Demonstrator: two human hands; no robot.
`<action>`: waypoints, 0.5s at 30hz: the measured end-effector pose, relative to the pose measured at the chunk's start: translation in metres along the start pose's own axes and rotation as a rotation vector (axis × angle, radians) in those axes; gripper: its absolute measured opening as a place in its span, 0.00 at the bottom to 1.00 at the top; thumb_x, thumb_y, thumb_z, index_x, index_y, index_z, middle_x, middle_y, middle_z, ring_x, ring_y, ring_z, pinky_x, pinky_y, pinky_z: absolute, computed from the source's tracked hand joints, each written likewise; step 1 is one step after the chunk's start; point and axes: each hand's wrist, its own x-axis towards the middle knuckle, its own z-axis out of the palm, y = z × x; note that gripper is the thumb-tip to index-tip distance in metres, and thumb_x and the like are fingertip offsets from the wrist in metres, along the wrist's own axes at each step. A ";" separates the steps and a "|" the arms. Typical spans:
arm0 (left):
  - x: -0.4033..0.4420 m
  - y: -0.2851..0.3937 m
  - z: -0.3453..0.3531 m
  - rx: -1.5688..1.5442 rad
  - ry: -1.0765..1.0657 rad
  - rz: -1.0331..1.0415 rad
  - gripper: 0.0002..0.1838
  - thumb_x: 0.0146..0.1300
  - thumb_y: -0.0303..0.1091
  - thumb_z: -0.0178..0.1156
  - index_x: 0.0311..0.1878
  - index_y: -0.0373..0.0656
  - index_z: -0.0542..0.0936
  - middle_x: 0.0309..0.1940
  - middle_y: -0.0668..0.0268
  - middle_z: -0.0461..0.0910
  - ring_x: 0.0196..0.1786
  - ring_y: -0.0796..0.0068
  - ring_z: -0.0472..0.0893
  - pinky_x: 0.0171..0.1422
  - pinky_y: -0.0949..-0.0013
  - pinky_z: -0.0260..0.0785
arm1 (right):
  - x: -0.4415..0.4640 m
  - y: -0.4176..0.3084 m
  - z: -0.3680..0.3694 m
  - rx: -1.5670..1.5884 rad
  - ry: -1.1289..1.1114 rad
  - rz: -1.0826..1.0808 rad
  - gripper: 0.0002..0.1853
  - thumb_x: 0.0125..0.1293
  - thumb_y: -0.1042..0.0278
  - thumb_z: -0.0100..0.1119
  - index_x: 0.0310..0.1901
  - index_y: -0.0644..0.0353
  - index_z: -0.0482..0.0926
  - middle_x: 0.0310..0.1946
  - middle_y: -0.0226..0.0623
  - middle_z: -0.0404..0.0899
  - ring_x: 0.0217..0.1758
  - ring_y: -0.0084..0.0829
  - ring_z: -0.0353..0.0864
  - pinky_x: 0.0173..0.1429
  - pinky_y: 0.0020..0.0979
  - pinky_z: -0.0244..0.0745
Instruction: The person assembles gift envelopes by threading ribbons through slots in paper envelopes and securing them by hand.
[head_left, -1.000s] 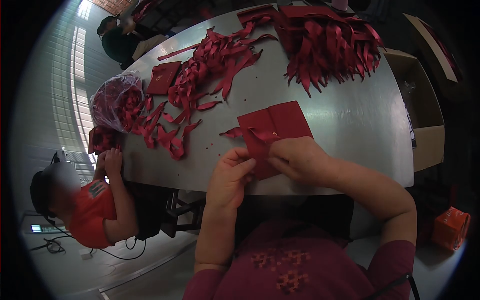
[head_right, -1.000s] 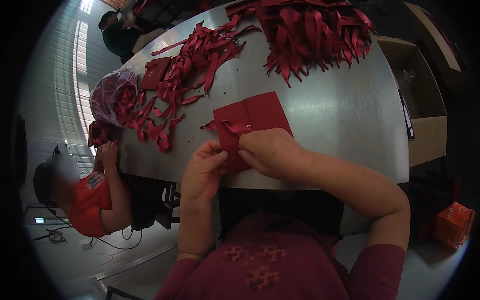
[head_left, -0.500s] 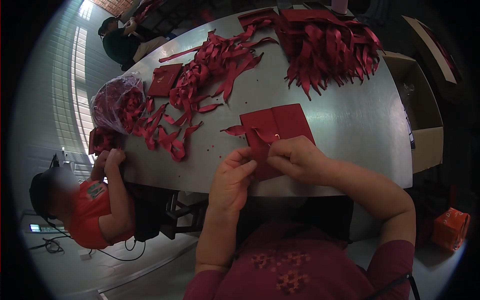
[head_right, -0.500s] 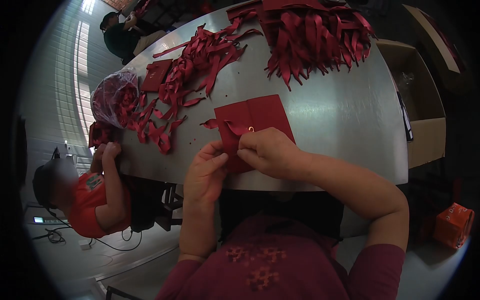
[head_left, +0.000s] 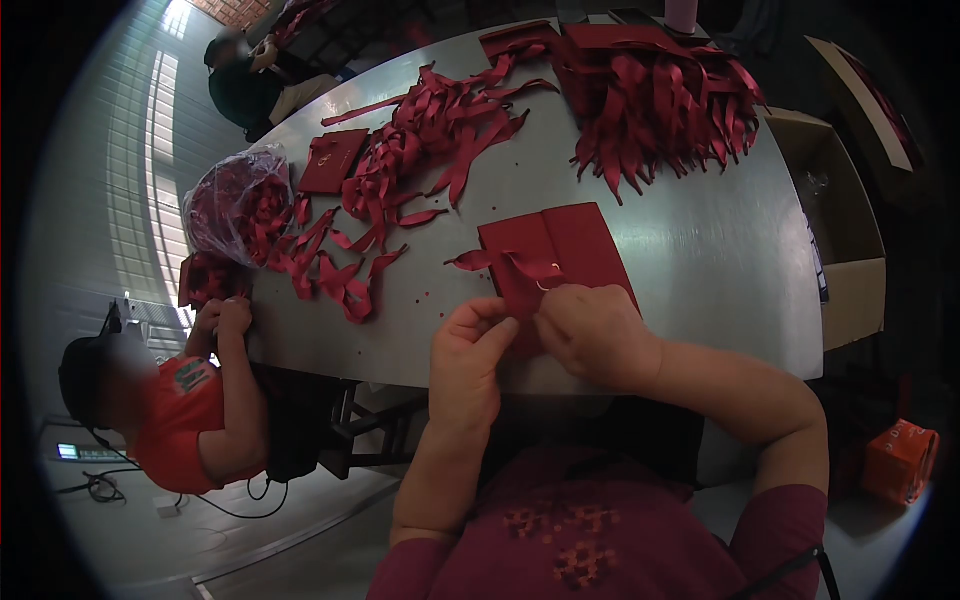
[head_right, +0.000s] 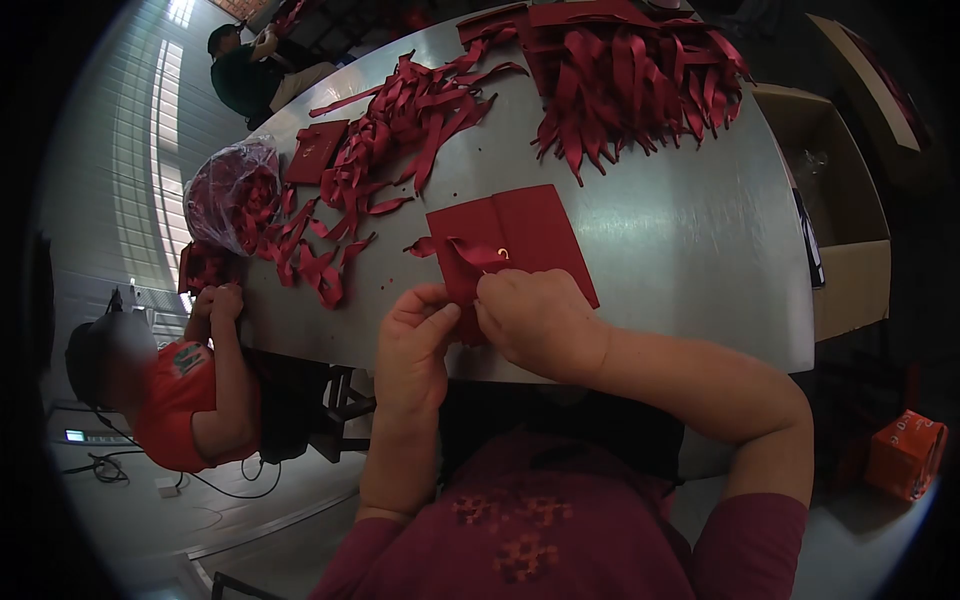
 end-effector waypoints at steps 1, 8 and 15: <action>-0.002 0.000 0.003 0.070 0.033 0.055 0.11 0.64 0.20 0.58 0.49 0.33 0.77 0.40 0.60 0.84 0.38 0.74 0.82 0.47 0.71 0.75 | -0.001 -0.002 0.000 -0.106 0.009 -0.060 0.09 0.58 0.73 0.61 0.25 0.59 0.70 0.22 0.38 0.73 0.24 0.43 0.77 0.29 0.42 0.73; -0.009 -0.007 0.016 0.469 0.116 0.298 0.10 0.62 0.21 0.62 0.46 0.33 0.77 0.34 0.68 0.82 0.36 0.83 0.78 0.43 0.77 0.71 | 0.003 -0.004 0.000 -0.189 -0.039 -0.059 0.06 0.56 0.71 0.59 0.27 0.57 0.70 0.23 0.36 0.73 0.24 0.40 0.78 0.25 0.40 0.73; -0.010 -0.002 0.021 0.420 0.053 0.227 0.09 0.63 0.23 0.61 0.46 0.33 0.79 0.35 0.68 0.81 0.37 0.82 0.78 0.44 0.76 0.71 | -0.002 -0.007 -0.004 -0.247 -0.140 -0.079 0.06 0.60 0.69 0.56 0.28 0.58 0.71 0.24 0.40 0.76 0.26 0.44 0.79 0.28 0.42 0.74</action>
